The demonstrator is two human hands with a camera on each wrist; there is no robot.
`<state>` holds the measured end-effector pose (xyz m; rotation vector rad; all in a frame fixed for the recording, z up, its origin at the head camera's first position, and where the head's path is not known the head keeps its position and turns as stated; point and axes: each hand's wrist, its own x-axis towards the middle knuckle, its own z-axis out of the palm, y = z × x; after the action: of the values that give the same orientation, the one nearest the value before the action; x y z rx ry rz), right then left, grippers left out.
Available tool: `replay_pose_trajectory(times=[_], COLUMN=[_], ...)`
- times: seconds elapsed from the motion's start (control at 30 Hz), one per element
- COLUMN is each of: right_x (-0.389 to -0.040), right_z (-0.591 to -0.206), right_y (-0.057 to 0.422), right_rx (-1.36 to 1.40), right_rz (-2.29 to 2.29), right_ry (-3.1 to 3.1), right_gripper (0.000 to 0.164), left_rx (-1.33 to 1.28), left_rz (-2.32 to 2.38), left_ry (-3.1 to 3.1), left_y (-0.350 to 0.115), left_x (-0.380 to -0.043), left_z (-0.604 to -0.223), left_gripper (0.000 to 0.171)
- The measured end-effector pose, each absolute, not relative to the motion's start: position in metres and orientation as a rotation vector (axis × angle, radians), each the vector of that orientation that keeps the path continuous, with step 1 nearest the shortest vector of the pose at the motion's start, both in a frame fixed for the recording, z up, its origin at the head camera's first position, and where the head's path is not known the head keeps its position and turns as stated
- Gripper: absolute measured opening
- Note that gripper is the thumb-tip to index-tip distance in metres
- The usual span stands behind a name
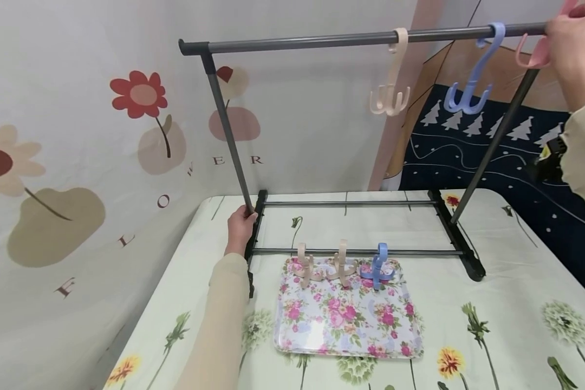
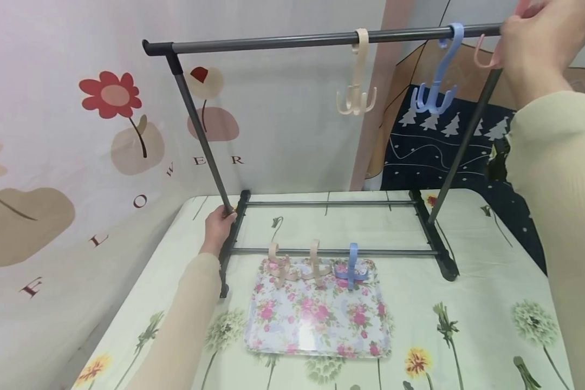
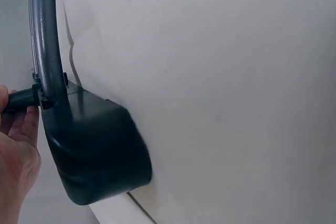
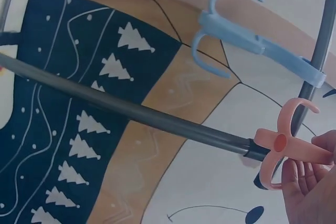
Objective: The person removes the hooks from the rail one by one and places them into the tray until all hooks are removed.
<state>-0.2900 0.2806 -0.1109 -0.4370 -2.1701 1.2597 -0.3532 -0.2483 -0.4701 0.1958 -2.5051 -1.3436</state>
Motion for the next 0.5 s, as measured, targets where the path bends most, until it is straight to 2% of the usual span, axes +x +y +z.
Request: replay_pose_trajectory(times=[0.13,0.3,0.5], right_x=[-0.290,-0.290,-0.284], right_z=[-0.120,-0.126,-0.135], right_y=[0.283,0.285,0.285], right_rx=[-0.445,-0.375,-0.294], right_rz=[1.243,1.216,1.254], right_ry=[-2.205,-2.196,-2.162], right_gripper=[0.029,0.027,0.040], left_rx=[0.199,0.245,0.265], left_rz=[-1.358,-1.370,-1.405], left_ry=[-2.498,-2.497,-2.476], left_y=[-0.253,-0.258,-0.259], left_x=[-0.352,-0.351,-0.350], left_z=[-0.471,-0.472,-0.469], left_gripper=[0.027,0.026,0.027])
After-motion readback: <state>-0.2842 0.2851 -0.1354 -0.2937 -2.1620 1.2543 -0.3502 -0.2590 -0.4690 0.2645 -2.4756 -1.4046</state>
